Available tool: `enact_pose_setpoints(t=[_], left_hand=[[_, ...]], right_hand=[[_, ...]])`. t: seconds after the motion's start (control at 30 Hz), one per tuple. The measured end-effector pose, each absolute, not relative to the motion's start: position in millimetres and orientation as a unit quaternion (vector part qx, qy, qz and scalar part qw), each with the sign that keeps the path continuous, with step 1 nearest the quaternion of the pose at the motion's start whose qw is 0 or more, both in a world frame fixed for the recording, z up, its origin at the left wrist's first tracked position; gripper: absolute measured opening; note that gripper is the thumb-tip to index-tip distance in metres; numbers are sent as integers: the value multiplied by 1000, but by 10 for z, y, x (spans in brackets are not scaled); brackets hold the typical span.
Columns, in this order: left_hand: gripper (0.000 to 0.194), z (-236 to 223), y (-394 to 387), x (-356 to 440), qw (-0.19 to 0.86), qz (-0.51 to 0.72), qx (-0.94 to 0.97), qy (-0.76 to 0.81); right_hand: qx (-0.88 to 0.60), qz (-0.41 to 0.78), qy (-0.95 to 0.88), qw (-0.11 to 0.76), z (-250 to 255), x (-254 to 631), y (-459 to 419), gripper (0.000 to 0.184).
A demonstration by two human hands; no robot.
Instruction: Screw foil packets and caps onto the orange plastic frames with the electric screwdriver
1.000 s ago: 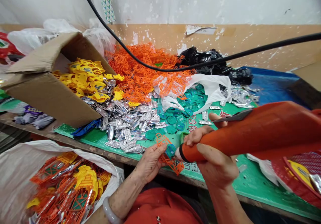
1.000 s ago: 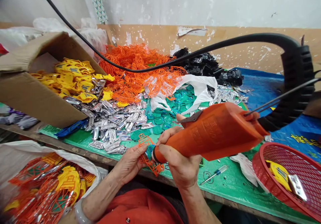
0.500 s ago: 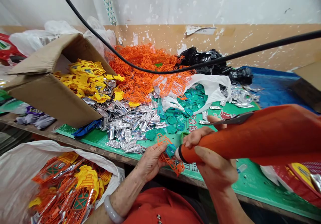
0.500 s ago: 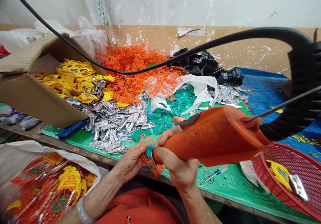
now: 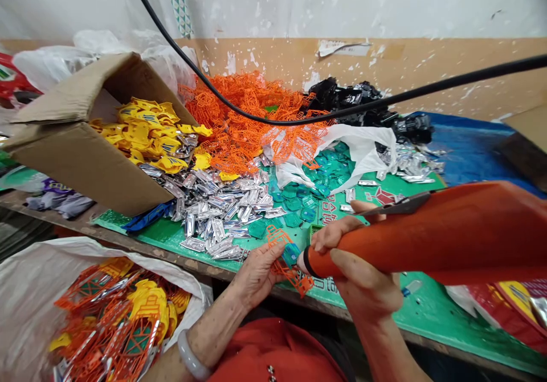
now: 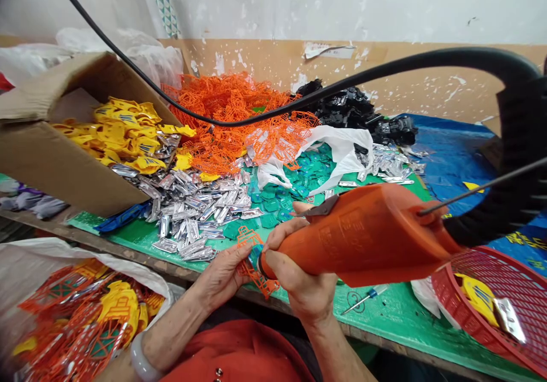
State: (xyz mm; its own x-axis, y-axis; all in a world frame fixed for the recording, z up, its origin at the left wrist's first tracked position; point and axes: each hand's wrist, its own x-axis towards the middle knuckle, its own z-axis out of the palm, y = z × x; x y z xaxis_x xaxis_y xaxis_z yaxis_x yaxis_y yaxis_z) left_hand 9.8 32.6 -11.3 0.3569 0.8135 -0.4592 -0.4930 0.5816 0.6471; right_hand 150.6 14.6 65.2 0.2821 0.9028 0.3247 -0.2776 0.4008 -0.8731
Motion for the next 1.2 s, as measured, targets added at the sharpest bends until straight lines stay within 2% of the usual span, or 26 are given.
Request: enact_pose_setpoints(t=[0.2,0.4,0.5,0.57,0.7,0.8,0.93,1.07,1.2], left_hand=[[41,-102,336,116,792,409,203,404],[39,-108,353,119,780,417,204,419],[35,-97,340,108,786,410,217,409],[31,-76,330,89,787,405,219,410],[33,19,356,23,790,384,225,421],[36,111,368,-30,766,390,225,459],[34,138,336,-94,746,411,232,470],[31,99,310,-153,733,431,235,471],[39,121,319,-193,742,411,253,465]], right_hand=[[-390,391,-467,690,482,1520,157,28],[-358,421,-446,704,482,1437,171,45],[-362,406,-451,708,503,1416,171,45],[-352,425,-439,709,541,1419,194,40],[-351,447,-398,720,730,1487,346,14],[-421,375,-409,717,897,1612,508,17],[-501,299,-424,692,923,1896,715,30],[-562,276,-448,638,740,2366,835,44],[-702,250,-433,507,505,2941,873,36]])
